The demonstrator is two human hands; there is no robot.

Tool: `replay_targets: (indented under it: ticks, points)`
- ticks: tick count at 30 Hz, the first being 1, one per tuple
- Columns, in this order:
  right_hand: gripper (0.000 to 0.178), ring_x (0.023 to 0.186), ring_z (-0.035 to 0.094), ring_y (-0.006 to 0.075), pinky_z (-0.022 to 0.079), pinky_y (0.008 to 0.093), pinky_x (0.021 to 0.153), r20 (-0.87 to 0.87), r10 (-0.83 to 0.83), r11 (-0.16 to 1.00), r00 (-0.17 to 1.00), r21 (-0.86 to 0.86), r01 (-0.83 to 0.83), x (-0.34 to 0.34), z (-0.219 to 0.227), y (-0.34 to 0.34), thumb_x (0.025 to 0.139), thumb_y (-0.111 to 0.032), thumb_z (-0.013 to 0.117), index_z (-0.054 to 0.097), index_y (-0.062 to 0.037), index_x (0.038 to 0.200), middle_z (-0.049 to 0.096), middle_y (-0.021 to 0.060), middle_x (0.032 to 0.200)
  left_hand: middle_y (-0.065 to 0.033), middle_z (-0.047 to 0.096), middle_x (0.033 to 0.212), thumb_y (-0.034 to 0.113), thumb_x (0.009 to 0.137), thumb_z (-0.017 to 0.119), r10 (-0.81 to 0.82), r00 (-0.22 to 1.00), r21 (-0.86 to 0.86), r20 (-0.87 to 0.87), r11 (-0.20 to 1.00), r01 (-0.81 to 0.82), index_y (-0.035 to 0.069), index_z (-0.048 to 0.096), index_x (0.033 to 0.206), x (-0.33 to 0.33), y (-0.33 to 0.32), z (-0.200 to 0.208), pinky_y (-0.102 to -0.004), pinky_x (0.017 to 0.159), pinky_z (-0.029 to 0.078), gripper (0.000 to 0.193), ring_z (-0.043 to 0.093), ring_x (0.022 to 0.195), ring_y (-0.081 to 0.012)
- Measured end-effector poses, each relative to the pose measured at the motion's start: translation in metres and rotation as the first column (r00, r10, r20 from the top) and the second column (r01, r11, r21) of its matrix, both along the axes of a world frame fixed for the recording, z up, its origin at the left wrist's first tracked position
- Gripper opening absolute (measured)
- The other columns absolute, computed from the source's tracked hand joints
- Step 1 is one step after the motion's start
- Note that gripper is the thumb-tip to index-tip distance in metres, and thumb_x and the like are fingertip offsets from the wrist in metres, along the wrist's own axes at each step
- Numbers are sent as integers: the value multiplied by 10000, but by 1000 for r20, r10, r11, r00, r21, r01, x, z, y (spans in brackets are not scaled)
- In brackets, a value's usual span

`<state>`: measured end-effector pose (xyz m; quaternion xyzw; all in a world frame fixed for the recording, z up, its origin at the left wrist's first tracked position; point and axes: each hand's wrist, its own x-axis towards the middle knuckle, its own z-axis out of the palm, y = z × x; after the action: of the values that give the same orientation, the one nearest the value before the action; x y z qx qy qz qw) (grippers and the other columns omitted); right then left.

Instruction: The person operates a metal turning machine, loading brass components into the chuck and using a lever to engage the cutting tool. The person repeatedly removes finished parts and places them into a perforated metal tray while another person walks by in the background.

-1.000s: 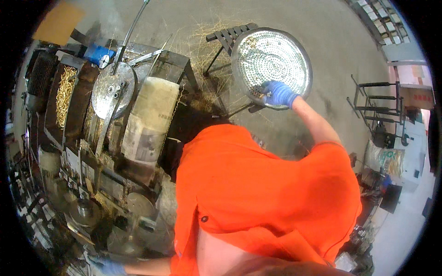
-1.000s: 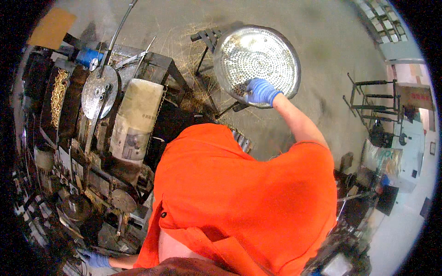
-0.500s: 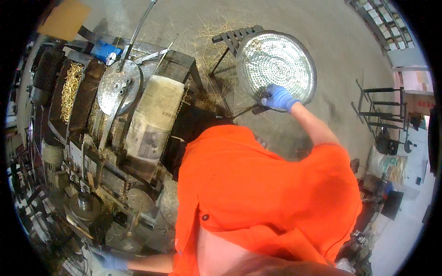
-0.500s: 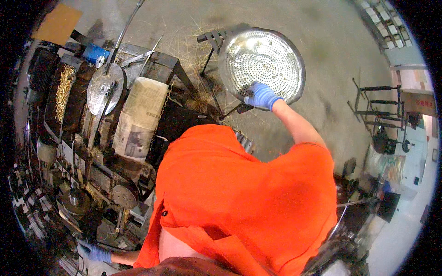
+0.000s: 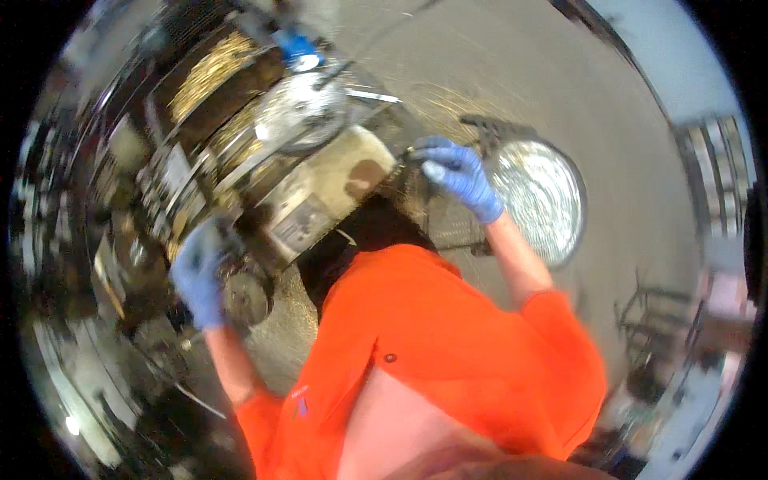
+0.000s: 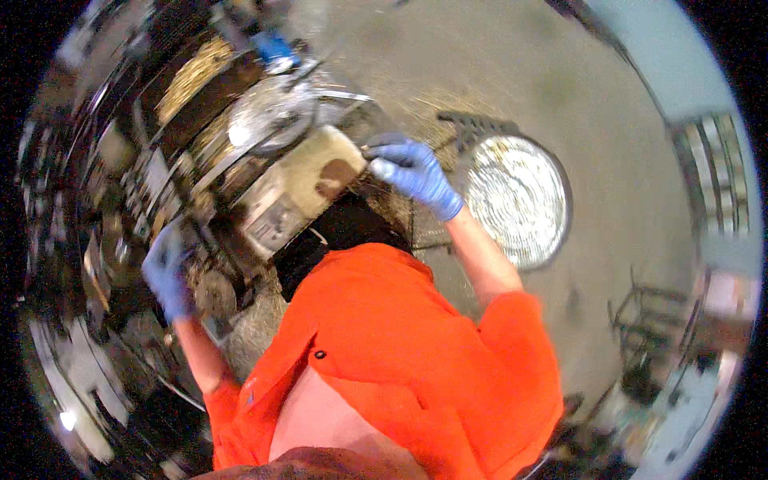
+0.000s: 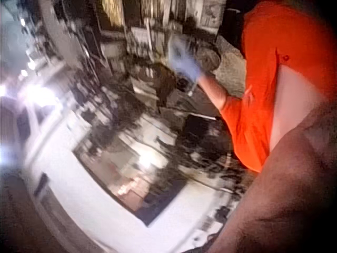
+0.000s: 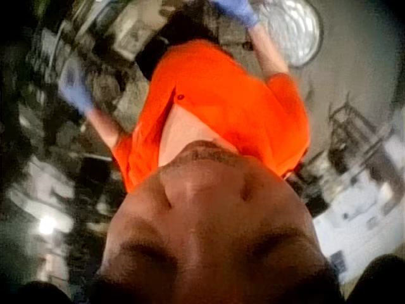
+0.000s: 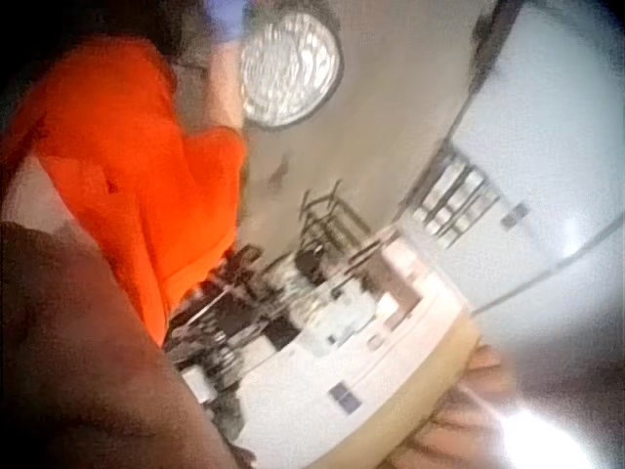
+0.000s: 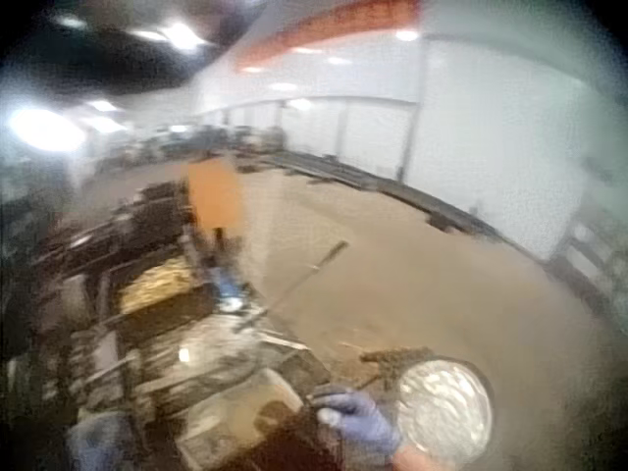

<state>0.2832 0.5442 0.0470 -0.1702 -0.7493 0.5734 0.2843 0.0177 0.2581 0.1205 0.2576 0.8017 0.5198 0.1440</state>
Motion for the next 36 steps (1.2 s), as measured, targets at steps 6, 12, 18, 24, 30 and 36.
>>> replay_targets:
  ticks: [6, 12, 18, 24, 30, 36]
  points:
    - [326, 959, 543, 294, 440, 356, 805, -82, 372, 760, 925, 598, -253, -110, 51, -65, 685, -234, 717, 639, -78, 960, 542, 146, 1069, -12, 591, 694, 307, 894, 507, -432, 828, 230, 358, 900, 370, 8, 629, 888, 34, 66, -15, -222, 512, 438, 324, 539, 589, -73]
    - [246, 945, 526, 321, 437, 373, 794, -24, 492, 655, 870, 668, -352, -136, 59, -82, 701, -245, 695, 640, -73, 869, 534, 165, 1061, -4, 585, 692, 281, 878, 518, -401, 788, 325, 467, 907, 268, 10, 617, 839, 30, 48, -35, -209, 545, 431, 291, 522, 643, -46]
    - [228, 884, 545, 311, 437, 384, 768, 151, 503, 641, 851, 595, -484, -144, 49, -83, 712, -272, 682, 638, -64, 795, 576, 157, 954, -29, 587, 664, 218, 857, 554, -361, 828, 235, 429, 930, 284, -16, 623, 870, 19, 37, -34, -227, 462, 437, 245, 534, 546, -77]
    - [175, 780, 543, 301, 436, 384, 694, 199, 562, 411, 803, 775, -480, -168, 63, -85, 705, -248, 668, 606, -84, 712, 591, 109, 843, -20, 568, 641, 205, 857, 545, -347, 901, 223, 259, 930, 293, 3, 628, 823, 6, 33, -52, -231, 455, 428, 221, 514, 486, -71]
    - [156, 748, 540, 290, 429, 383, 662, 367, 613, 201, 700, 785, -586, -204, 75, -102, 693, -239, 655, 602, -93, 691, 587, 102, 802, -43, 616, 691, 205, 830, 589, -190, 940, 193, 285, 972, 138, -34, 634, 874, -8, 19, -57, -228, 552, 448, 246, 518, 618, -56]
    - [150, 709, 550, 263, 440, 370, 651, 442, 686, -59, 578, 826, -561, -256, 77, -134, 683, -249, 624, 605, -104, 647, 585, 72, 732, -62, 617, 689, 227, 818, 599, -81, 980, 307, 183, 952, 21, -7, 641, 866, -23, -39, -55, -252, 565, 460, 243, 546, 602, -89]
